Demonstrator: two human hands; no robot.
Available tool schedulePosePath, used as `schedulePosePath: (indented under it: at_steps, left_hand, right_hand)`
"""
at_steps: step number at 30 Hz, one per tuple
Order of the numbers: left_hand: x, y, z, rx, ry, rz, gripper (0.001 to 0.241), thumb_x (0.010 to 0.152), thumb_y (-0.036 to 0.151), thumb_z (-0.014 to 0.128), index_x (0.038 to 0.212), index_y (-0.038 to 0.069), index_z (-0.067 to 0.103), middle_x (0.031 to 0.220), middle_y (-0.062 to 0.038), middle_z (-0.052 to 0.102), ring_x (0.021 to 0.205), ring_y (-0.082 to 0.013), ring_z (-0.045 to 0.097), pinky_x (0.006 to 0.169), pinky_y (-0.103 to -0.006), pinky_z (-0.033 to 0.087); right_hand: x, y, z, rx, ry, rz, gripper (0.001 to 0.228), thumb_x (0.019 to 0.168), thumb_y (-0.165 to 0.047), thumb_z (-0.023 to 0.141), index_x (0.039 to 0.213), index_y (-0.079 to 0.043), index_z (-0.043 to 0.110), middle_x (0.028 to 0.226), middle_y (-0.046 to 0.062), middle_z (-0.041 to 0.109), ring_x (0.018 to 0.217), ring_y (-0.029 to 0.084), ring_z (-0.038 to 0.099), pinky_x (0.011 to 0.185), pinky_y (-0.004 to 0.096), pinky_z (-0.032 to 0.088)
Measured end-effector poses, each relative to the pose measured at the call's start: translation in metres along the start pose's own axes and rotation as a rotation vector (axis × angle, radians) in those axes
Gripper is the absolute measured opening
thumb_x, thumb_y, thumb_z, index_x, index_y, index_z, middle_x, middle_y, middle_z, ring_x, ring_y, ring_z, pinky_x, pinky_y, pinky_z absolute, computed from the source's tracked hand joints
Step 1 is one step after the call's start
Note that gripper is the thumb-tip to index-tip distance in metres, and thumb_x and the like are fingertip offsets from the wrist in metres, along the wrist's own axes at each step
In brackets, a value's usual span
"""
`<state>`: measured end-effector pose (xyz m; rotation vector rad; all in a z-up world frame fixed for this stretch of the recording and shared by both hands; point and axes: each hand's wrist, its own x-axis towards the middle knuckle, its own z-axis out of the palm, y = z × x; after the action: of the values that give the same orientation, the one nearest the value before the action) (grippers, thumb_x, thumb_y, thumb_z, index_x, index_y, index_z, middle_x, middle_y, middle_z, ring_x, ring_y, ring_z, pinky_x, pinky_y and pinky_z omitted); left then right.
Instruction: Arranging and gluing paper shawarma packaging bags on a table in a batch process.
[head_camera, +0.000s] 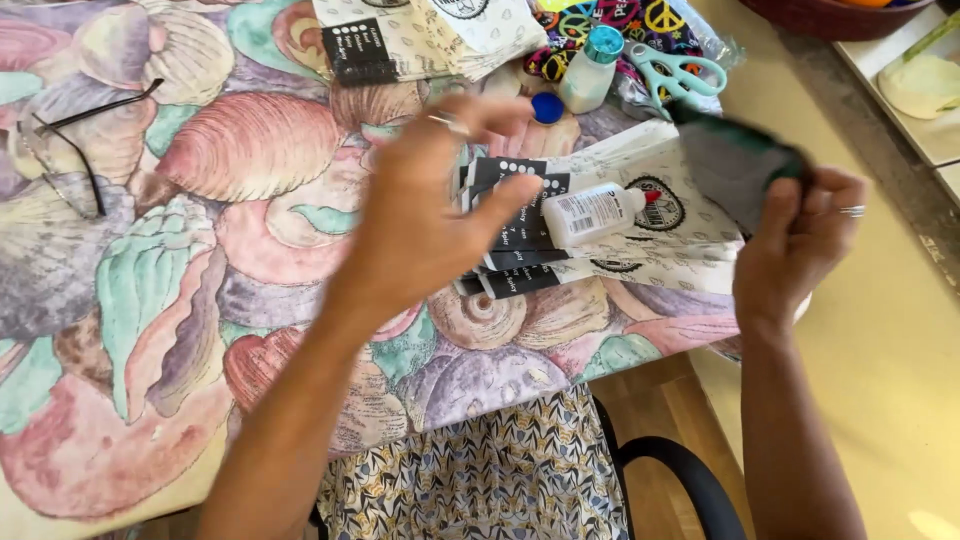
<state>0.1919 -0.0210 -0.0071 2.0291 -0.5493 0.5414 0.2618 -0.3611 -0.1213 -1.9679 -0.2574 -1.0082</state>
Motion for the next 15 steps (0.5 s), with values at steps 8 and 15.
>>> schedulePosePath:
  at_steps: [8, 15]
  left_hand:
    - [0.049, -0.098, 0.145, 0.745, -0.664, -0.123, 0.136, 0.07, 0.096, 0.066, 0.16, 0.006, 0.018, 0.167, -0.027, 0.008, 0.153, -0.044, 0.008, 0.122, -0.0653, 0.004]
    - [0.087, -0.114, 0.139, 0.576, -0.877, -0.474, 0.111, 0.048, 0.101, 0.04, 0.118, 0.016, 0.023, 0.146, -0.02, 0.033, 0.151, -0.0415, 0.02, 0.125, -0.064, 0.009]
  right_hand:
    - [0.027, 0.015, -0.056, 0.464, 0.293, 0.067, 0.013, 0.111, 0.0, 0.055, 0.117, -0.012, 0.053, 0.125, 0.018, 0.061, 0.118, 0.032, 0.057, 0.107, 0.051, 0.053]
    - [0.014, 0.026, -0.11, 0.443, 0.584, 0.453, 0.029, 0.086, -0.021, 0.074, 0.112, -0.009, 0.077, 0.125, 0.007, 0.076, 0.122, 0.026, 0.076, 0.11, 0.048, 0.071]
